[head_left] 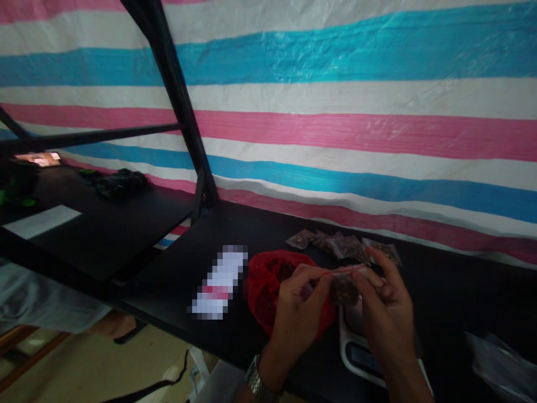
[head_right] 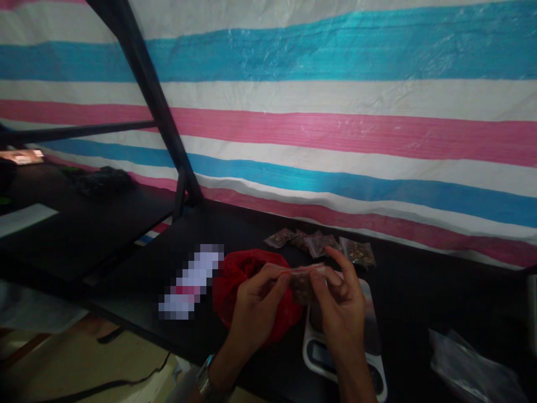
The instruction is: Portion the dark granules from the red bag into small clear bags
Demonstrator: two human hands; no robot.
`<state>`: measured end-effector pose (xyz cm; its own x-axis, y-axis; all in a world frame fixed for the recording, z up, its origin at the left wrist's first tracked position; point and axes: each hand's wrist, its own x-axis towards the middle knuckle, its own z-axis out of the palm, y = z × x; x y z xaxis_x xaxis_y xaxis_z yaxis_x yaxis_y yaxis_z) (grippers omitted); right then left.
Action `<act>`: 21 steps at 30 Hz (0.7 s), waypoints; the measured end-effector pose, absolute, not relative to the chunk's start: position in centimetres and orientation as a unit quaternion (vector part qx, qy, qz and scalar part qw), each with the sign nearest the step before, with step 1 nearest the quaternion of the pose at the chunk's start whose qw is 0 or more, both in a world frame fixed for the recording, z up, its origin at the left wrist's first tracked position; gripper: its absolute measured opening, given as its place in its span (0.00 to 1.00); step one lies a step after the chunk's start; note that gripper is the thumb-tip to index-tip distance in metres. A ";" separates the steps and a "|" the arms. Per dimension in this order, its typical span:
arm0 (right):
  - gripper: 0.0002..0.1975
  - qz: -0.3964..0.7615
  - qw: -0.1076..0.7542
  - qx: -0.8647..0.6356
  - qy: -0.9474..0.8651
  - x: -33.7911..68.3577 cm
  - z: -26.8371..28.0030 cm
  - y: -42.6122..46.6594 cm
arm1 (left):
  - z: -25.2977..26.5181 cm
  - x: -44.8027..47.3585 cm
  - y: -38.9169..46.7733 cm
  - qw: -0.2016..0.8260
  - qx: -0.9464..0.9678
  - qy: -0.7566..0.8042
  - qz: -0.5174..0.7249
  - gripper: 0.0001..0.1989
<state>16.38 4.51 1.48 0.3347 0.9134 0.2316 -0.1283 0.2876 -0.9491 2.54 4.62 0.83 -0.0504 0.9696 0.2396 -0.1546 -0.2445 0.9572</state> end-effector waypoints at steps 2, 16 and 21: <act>0.24 0.384 0.677 -0.457 -0.431 16.2 1.5 4.5 | 0.8 2.5 4.6 0.478 0.495 0.402 0.604 0.09; 0.17 0.230 0.729 -0.466 -0.445 15.1 3.0 5.7 | 1.0 2.2 4.7 0.491 0.413 0.417 0.644 0.06; 0.20 0.144 0.785 -0.488 -0.354 15.5 3.8 8.2 | 1.0 0.8 5.6 0.436 0.350 0.462 0.689 0.11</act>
<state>15.47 8.24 3.78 0.7080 0.5717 0.4145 0.1188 0.4822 -0.8680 0.75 5.55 0.98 -0.3756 0.9234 0.0790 -0.2764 -0.1930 0.9415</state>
